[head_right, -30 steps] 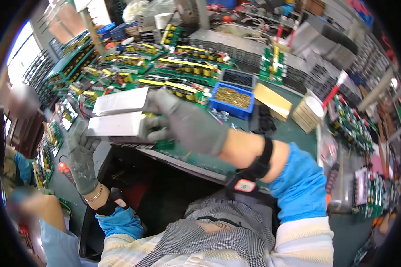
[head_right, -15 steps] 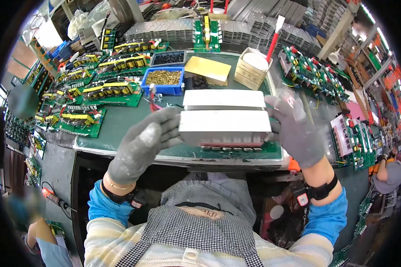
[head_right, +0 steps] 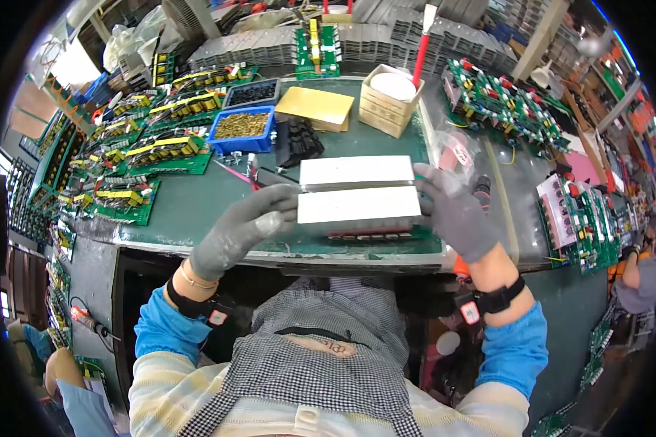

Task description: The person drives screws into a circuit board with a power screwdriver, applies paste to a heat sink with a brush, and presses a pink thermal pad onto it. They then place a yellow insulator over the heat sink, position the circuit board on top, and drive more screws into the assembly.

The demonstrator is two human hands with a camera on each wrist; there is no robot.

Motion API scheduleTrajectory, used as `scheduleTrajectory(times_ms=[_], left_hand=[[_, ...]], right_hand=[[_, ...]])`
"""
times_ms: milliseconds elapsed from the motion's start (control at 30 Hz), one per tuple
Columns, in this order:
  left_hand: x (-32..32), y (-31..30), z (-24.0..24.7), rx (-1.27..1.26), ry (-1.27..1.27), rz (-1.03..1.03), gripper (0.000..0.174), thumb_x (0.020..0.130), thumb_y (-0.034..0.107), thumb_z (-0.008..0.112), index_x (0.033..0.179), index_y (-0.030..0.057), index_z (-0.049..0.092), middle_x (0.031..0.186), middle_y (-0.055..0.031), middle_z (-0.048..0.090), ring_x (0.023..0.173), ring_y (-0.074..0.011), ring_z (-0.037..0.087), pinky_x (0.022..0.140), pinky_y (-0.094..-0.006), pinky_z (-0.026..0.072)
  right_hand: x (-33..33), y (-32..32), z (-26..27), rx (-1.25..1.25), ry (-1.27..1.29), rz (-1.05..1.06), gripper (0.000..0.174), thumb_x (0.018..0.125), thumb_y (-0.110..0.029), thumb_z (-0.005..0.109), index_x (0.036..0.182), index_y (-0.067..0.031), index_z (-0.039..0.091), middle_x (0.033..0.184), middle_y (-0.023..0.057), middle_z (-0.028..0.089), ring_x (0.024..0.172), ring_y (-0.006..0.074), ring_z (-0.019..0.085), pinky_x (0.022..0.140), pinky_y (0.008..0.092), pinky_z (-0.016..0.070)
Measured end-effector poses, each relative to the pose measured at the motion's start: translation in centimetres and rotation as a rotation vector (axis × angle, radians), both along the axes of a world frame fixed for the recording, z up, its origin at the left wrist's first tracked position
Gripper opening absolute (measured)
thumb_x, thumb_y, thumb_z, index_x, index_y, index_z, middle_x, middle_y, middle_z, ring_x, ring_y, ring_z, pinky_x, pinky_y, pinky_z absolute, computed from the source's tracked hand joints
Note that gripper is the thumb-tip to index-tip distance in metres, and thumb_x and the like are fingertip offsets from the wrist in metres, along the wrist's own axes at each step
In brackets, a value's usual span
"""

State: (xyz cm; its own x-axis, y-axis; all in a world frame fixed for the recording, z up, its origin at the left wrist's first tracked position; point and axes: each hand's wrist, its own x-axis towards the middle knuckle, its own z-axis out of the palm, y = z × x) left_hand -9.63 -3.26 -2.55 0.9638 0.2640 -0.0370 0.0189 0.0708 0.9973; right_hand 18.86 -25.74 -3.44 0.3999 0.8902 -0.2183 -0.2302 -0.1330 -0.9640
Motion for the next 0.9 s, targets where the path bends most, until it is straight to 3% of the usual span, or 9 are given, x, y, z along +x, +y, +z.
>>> scheduleTrajectory(times_ms=[67,167,267,367,467,533,600,667,900], left_hand=[[-0.2,1.0,-0.7,0.236,0.074,0.084,0.087,0.089,0.044,0.073,0.148,-0.0074,0.034,0.141,-0.0174,0.053,0.128,-0.027,0.055,0.106,-0.0392,0.0451],[-0.4,1.9,-1.8,0.924,-0.107,0.241,0.109,0.072,0.044,0.087,0.151,-0.0037,0.028,0.128,-0.0163,0.059,0.118,-0.0313,0.059,0.102,-0.0405,0.0463],[0.8,2.7,-2.2,1.197,-0.055,0.18,0.122,0.059,0.039,0.092,0.151,-0.0056,0.024,0.121,-0.0201,0.059,0.114,-0.0384,0.059,0.102,-0.0426,0.0449],[1.7,2.9,-2.6,1.363,0.072,0.132,0.123,0.054,0.04,0.093,0.147,-0.009,0.028,0.115,-0.0205,0.06,0.108,-0.0389,0.059,0.098,-0.0452,0.0452],[1.9,2.4,-1.6,1.353,0.287,0.03,0.123,0.056,0.046,0.091,0.147,-0.0086,0.03,0.114,-0.0194,0.061,0.108,-0.0366,0.06,0.096,-0.0437,0.0459],[2.4,2.1,-1.6,1.423,0.402,-0.007,0.118,0.058,0.054,0.087,0.144,-0.0088,0.035,0.108,-0.0163,0.065,0.103,-0.0336,0.063,0.089,-0.0413,0.0487],[3.3,2.0,-1.5,1.47,0.503,-0.048,0.116,0.061,0.06,0.085,0.141,-0.0095,0.038,0.102,-0.014,0.066,0.098,-0.0301,0.066,0.083,-0.0398,0.0509],[4.2,2.0,-0.9,1.44,0.583,-0.112,0.114,0.063,0.061,0.084,0.14,-0.0085,0.037,0.101,-0.0138,0.068,0.094,-0.0299,0.069,0.079,-0.0395,0.0531],[4.5,4.0,-1.8,1.137,0.522,-0.213,0.127,0.062,0.043,0.09,0.148,-0.0141,0.015,0.106,-0.026,0.067,0.098,-0.0409,0.068,0.082,-0.0437,0.0552]], right_hand=[[-0.5,1.2,-1.1,0.078,0.081,-0.015,0.058,0.102,-0.043,0.048,0.144,-0.004,0.043,0.134,0.0134,0.056,0.111,0.0235,0.062,0.094,0.0399,0.0529],[1.8,1.1,-1.8,0.151,0.338,0.187,0.055,0.103,-0.042,0.052,0.142,-0.004,0.046,0.132,0.012,0.058,0.11,0.0215,0.063,0.092,0.0379,0.0534],[3.1,1.3,0.6,-0.039,-0.138,-0.004,0.055,0.102,-0.04,0.056,0.143,-0.0041,0.047,0.131,0.0111,0.058,0.11,0.0212,0.062,0.092,0.0389,0.0533],[5.6,2.9,4.5,0.052,-0.456,0.044,0.048,0.101,-0.031,0.059,0.138,-0.0019,0.053,0.133,0.0078,0.058,0.117,0.0181,0.057,0.102,0.034,0.0458],[5.6,5.8,10.3,0.035,-0.697,0.042,0.046,0.099,-0.026,0.059,0.139,-0.0024,0.056,0.136,0.0097,0.057,0.132,0.0184,0.048,0.112,0.0301,0.0351],[8.4,8.5,10.5,0.015,-0.897,0.026,0.049,0.099,-0.033,0.058,0.137,-0.0018,0.058,0.139,0.0148,0.056,0.138,0.0237,0.043,0.115,0.0336,0.0314],[10.5,11.5,10.4,-0.106,-1.065,0.023,0.047,0.1,-0.035,0.056,0.135,-0.0034,0.058,0.139,0.0093,0.055,0.134,0.0211,0.044,0.114,0.0331,0.0298],[13.2,14.2,7.9,-0.174,-1.229,-0.078,0.052,0.1,-0.041,0.055,0.135,-0.0041,0.059,0.143,0.0149,0.056,0.145,0.0287,0.033,0.12,0.039,0.0212],[19.9,18.9,2.4,-0.171,-1.031,-0.173,0.049,0.096,-0.028,0.065,0.138,-0.0044,0.057,0.134,0.0148,0.063,0.119,0.0224,0.058,0.101,0.0311,0.0443]])
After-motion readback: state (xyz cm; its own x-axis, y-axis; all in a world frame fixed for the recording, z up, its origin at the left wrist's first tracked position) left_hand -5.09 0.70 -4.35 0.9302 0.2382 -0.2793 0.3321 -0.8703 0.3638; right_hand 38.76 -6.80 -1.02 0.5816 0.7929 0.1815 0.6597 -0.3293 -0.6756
